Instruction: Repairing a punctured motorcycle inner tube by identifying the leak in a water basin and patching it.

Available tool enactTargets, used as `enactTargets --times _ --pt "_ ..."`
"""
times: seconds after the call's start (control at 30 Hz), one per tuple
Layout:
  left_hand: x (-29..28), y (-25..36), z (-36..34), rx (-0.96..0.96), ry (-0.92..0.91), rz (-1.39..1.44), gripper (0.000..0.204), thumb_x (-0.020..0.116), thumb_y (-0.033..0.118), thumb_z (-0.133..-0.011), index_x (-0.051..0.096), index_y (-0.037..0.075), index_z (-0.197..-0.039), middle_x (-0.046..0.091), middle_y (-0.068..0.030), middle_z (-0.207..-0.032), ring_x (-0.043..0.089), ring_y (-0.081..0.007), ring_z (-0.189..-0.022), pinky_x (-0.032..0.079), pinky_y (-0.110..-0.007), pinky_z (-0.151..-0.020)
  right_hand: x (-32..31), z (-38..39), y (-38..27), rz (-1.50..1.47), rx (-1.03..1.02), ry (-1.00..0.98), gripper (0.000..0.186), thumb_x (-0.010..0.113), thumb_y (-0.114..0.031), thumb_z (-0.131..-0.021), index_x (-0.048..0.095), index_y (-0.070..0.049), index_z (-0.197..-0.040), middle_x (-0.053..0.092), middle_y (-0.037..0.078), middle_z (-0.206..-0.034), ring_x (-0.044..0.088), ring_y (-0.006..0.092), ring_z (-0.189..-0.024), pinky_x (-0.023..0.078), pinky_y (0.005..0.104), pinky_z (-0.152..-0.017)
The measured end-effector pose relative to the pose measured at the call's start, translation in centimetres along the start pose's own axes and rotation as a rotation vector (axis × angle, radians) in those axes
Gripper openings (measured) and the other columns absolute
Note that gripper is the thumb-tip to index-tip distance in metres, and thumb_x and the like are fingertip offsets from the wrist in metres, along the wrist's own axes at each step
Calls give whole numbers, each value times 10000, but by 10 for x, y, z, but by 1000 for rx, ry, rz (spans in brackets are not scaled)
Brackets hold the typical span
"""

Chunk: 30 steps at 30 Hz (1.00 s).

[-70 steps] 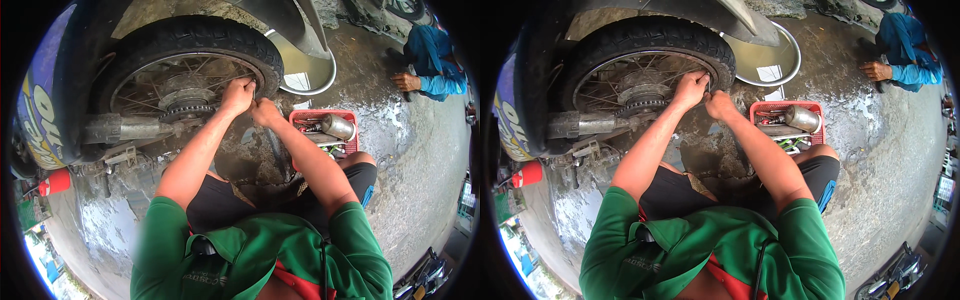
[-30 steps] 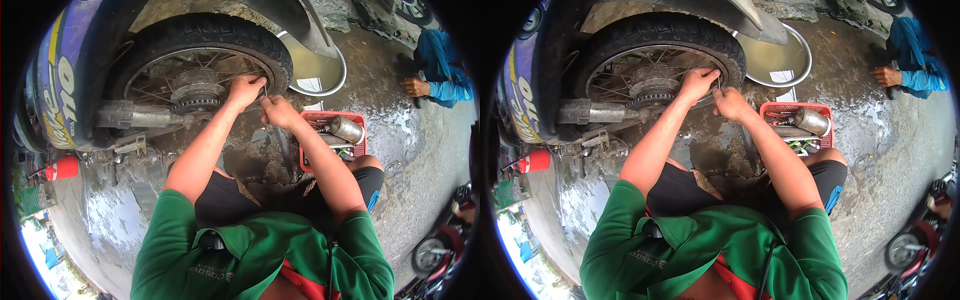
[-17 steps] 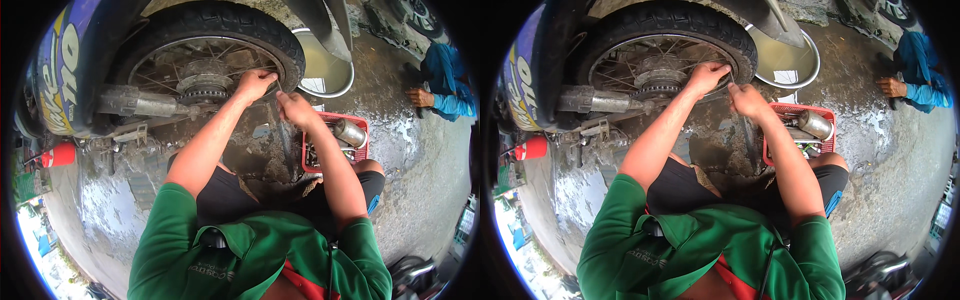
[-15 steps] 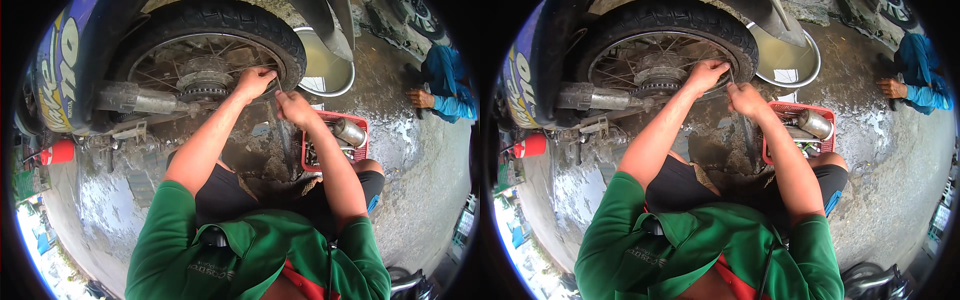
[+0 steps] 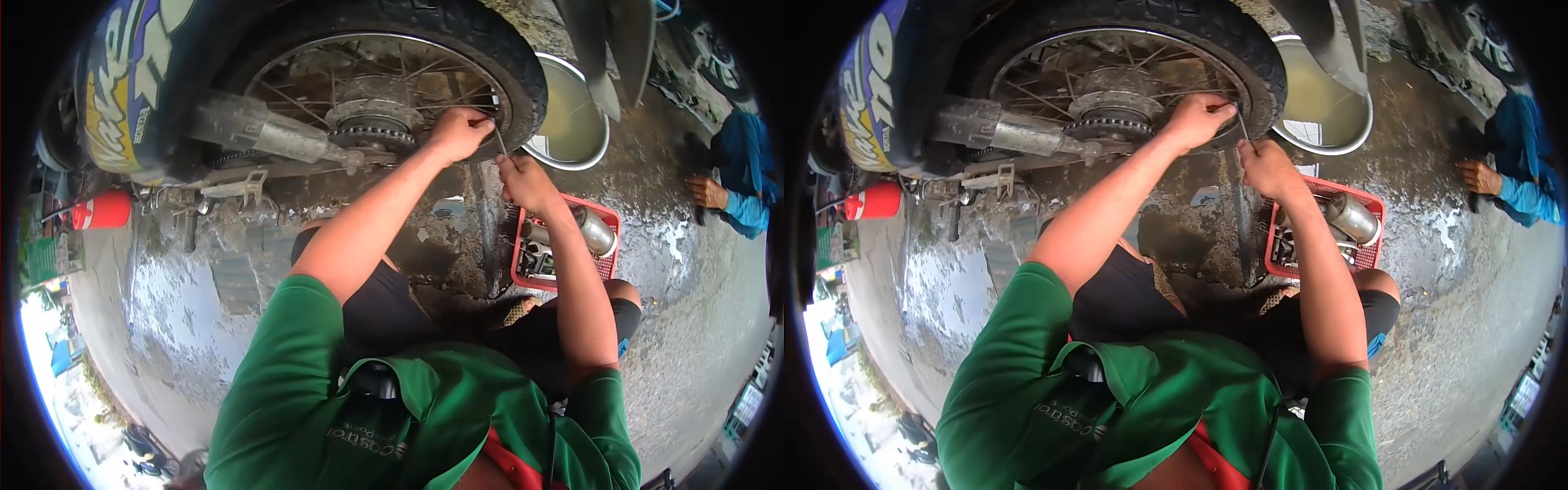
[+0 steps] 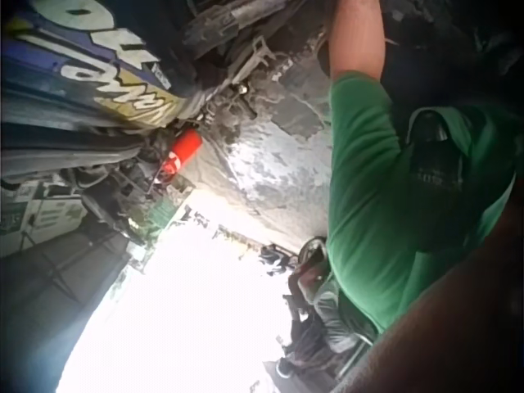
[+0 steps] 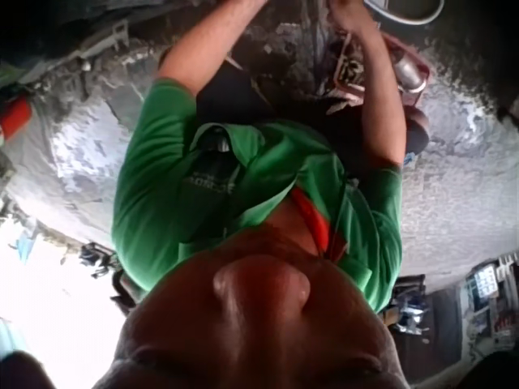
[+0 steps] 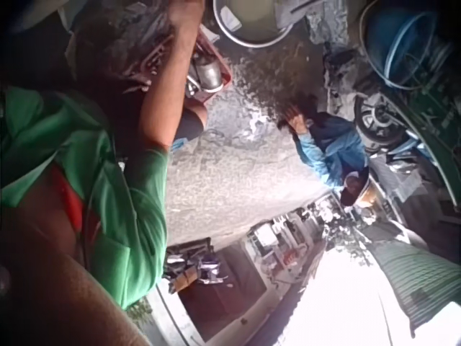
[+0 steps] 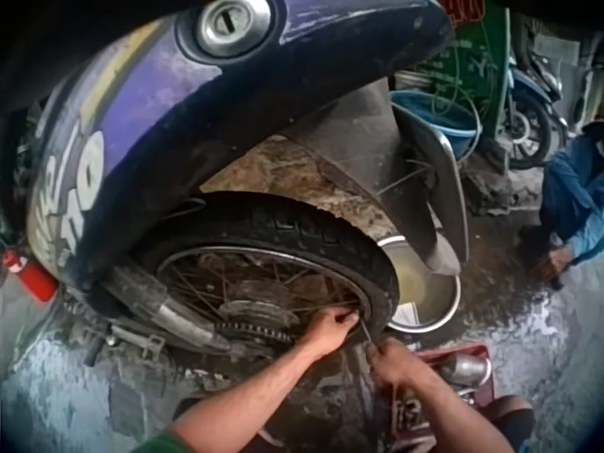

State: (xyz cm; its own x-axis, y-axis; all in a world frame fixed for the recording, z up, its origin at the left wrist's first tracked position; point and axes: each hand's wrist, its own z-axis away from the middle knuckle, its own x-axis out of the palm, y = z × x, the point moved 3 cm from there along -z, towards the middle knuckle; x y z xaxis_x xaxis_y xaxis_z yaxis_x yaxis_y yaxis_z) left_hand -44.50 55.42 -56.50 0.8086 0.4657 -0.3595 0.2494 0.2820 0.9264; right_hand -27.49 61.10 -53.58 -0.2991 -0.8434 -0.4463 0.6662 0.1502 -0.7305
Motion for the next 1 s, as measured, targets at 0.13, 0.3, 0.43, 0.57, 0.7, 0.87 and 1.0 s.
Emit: enactTargets --times 0.13,0.3,0.43,0.57,0.7,0.87,1.0 --pt "15 11 3 -18 86 -1 308 740 218 -876 726 -20 -1071 752 -149 -1001 718 -212 -902 549 -330 -822 18 -21 12 42 -11 -9 445 491 -352 -1026 647 38 -878 667 102 -724 647 205 -609 521 356 -624" --pt "14 3 -1 26 141 19 286 744 231 -856 739 -4 -1018 754 -147 -962 727 -236 -902 554 -345 -824 36 -41 15 7 55 32 445 480 -344 -1018 625 37 -838 663 140 -744 642 211 -608 499 352 -601" --pt "2 12 5 -67 63 -75 309 744 238 -851 731 -11 -1032 752 -150 -979 727 -239 -917 555 -350 -837 -12 6 -7 135 57 -22 498 478 -413 -1037 603 20 -825 650 102 -726 594 168 -567 489 337 -558" --pt "7 18 6 -84 7 -49 342 742 248 -851 720 -23 -1059 750 -154 -1008 725 -245 -930 554 -353 -851 -3 3 -8 199 69 -13 557 453 -428 -1038 630 69 -857 683 211 -765 700 282 -695 527 428 -730" --pt "16 16 -2 -49 24 53 358 730 262 -863 714 -26 -1074 748 -155 -1019 723 -244 -929 551 -356 -859 28 -38 27 292 -99 147 570 441 -445 -1044 600 54 -818 616 128 -659 596 216 -564 502 399 -618" --pt "11 9 -1 -72 46 -16 364 712 280 -881 709 -23 -1081 748 -154 -1005 719 -233 -932 544 -352 -865 14 -12 -4 273 -63 116 559 423 -399 -1045 658 90 -910 638 369 -921 604 526 -983 479 534 -873" --pt "12 16 -1 -96 43 2 378 712 291 -884 702 -28 -1085 747 -151 -998 715 -229 -942 537 -350 -859 -12 13 -18 270 -93 149 520 426 -372 -1048 654 79 -921 628 373 -911 601 532 -967 472 557 -874"
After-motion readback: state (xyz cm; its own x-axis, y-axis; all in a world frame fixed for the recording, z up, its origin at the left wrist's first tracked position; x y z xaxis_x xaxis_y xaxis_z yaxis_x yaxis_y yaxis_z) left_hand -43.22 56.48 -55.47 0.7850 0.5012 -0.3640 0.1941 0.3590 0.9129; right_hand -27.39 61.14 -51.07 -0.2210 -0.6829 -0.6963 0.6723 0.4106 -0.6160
